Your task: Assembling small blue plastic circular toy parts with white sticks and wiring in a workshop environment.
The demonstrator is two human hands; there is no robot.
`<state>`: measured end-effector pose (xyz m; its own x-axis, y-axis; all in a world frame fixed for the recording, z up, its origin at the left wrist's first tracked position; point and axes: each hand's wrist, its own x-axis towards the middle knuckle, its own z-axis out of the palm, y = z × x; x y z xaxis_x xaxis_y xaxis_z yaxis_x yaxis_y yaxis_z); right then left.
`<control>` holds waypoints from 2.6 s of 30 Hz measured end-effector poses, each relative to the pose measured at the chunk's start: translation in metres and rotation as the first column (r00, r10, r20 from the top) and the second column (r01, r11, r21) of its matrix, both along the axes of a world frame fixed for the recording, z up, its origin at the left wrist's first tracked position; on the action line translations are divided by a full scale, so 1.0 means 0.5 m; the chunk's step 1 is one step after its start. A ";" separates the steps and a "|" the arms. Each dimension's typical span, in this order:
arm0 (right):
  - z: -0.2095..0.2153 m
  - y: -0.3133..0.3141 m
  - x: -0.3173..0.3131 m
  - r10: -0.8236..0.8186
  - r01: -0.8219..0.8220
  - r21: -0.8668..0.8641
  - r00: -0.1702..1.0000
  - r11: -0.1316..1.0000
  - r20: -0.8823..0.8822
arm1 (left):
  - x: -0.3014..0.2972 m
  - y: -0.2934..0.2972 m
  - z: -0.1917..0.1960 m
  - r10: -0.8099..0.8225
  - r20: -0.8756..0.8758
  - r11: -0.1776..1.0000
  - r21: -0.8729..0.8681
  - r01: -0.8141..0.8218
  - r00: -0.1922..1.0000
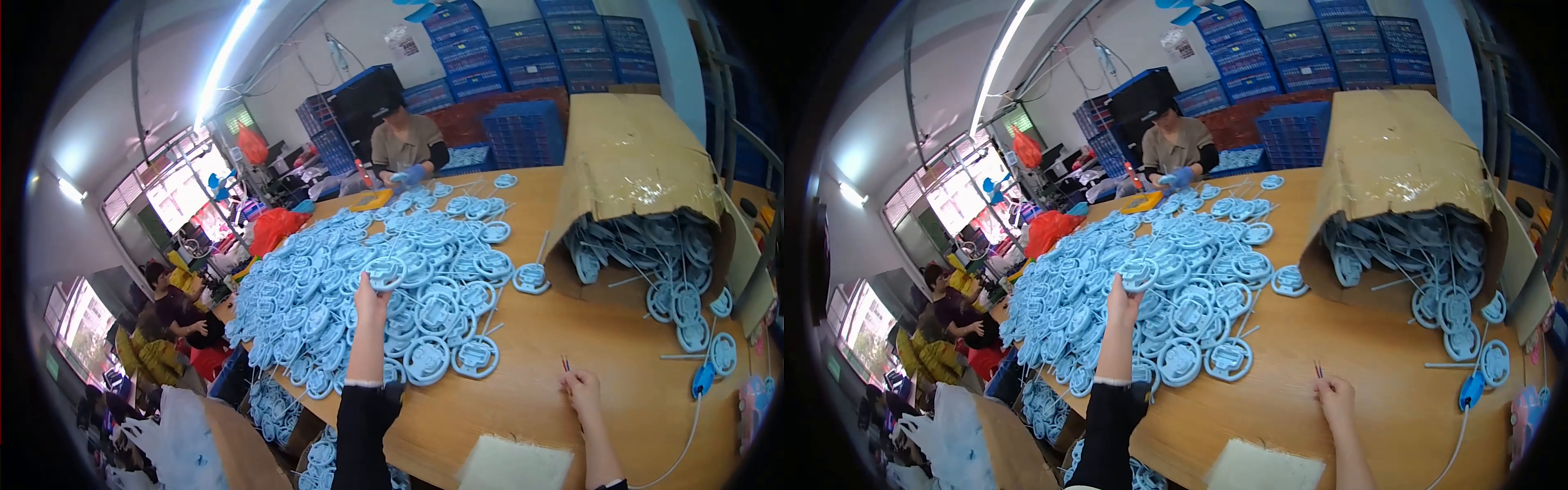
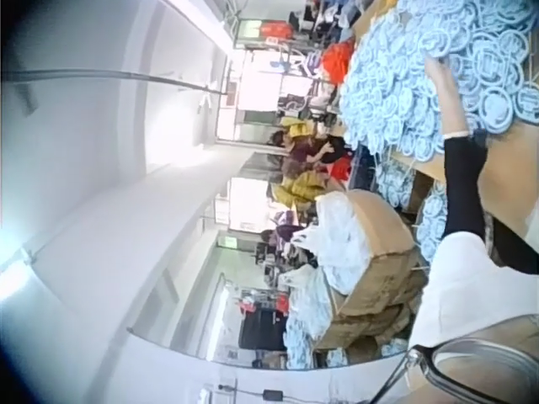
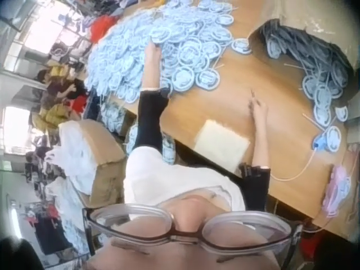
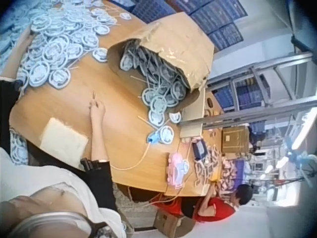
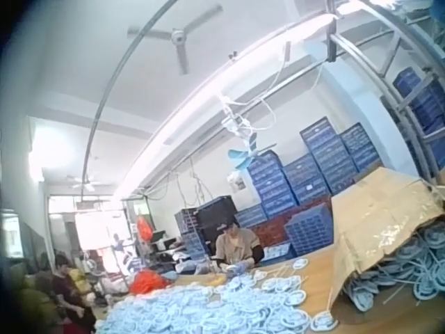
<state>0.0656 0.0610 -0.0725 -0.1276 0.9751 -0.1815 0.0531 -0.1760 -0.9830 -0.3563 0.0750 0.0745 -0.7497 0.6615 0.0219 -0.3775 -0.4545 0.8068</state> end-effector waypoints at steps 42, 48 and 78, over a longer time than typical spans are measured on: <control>-0.044 0.009 0.006 -0.012 -0.029 0.152 0.964 0.988 0.265 | 0.450 0.232 -0.251 -0.524 -0.821 0.842 -0.459 -0.283 -0.228; -0.049 0.009 0.005 0.007 -0.042 0.119 0.961 0.992 0.275 | 0.434 0.237 -0.256 -0.272 -0.916 0.961 -0.272 -0.042 -0.293; -0.012 -0.002 -0.006 0.083 -0.098 0.150 0.991 0.984 0.107 | 0.460 0.009 -0.227 -0.929 -0.155 0.371 -0.435 0.821 0.337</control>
<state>0.0624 0.0598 -0.0785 -0.2053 0.9776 -0.0461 0.1616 -0.0126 -0.9868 -0.1264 0.0796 -0.0388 0.3000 0.9417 -0.1521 -0.1284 0.1979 0.9718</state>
